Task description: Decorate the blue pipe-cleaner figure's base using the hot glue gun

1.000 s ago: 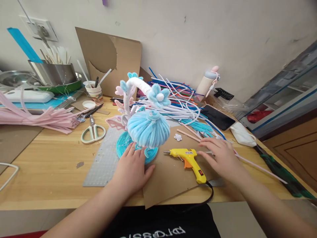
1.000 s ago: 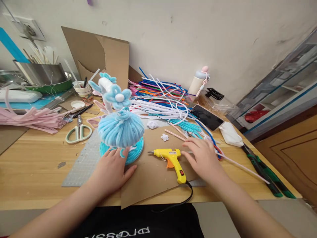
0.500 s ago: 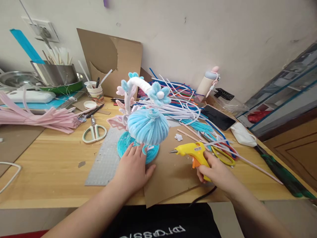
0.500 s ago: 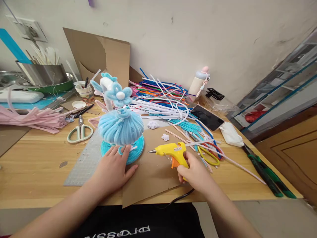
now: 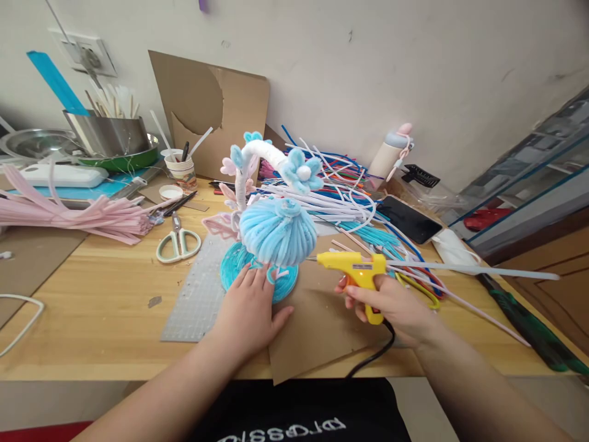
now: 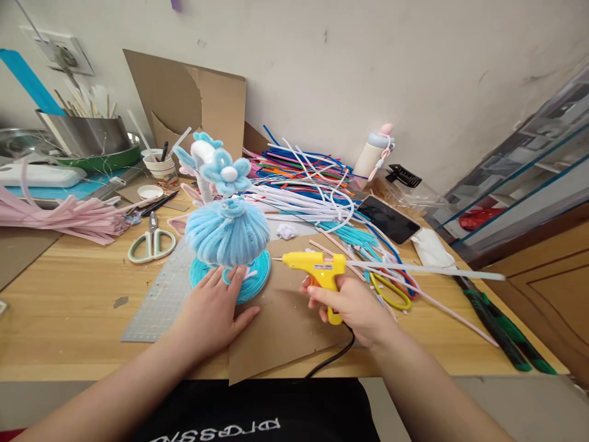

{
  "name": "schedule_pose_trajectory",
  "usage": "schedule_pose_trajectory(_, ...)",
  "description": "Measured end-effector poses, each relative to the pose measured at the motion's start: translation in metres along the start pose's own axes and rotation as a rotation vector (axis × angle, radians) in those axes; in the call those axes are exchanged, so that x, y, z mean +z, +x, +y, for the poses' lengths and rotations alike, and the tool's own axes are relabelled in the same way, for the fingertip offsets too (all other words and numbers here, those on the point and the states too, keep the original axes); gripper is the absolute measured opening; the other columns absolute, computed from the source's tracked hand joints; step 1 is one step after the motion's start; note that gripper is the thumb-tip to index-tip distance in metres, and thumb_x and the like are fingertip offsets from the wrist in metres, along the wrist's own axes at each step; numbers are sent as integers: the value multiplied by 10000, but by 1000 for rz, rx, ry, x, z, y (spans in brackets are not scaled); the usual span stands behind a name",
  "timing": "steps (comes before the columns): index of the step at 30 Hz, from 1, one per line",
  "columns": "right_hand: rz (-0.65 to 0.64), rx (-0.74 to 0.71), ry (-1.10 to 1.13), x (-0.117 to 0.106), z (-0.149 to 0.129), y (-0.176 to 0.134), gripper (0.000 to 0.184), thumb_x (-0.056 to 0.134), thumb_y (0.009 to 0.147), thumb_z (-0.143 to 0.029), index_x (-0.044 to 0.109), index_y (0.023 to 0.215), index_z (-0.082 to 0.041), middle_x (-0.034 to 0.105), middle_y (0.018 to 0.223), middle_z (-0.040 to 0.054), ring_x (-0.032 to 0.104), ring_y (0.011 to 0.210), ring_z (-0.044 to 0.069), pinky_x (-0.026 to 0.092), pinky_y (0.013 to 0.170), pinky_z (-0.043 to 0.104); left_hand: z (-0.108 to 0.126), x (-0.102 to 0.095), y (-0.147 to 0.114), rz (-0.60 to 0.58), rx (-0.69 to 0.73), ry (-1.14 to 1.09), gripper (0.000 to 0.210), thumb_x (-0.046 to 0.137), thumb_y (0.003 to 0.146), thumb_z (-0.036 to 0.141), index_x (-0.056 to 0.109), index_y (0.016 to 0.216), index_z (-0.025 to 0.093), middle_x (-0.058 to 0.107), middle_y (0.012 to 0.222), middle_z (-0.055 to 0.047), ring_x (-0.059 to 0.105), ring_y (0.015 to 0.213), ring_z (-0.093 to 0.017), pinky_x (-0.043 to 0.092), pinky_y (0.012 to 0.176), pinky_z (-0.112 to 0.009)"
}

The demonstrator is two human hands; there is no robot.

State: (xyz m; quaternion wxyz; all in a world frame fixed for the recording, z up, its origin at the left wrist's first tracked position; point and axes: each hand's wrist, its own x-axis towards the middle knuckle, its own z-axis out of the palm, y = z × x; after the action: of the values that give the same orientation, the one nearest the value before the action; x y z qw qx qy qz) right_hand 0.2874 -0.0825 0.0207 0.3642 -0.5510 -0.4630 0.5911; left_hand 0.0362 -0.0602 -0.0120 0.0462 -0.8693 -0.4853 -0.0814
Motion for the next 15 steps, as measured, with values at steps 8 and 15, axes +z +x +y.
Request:
schedule_pose_trajectory(8,-61,27,-104,30,-3,28,428,540,811,-575,590,851,-151,559,760,13,420,500,61,385,419,201,-1,3,-2,-1,-14,-50,693,452,846,547,459,1326,48,611,1173,-188,447,1248,-365,359,1035,-503)
schedule_pose_trajectory(15,36,56,-186,38,8,36,457,522,790,-620,551,810,-165,550,747,17,382,468,57,393,394,201,0,0,-1,27,10,-50,599,460,846,517,537,1232,65,605,1189,-188,513,1175,-327,332,1060,-494)
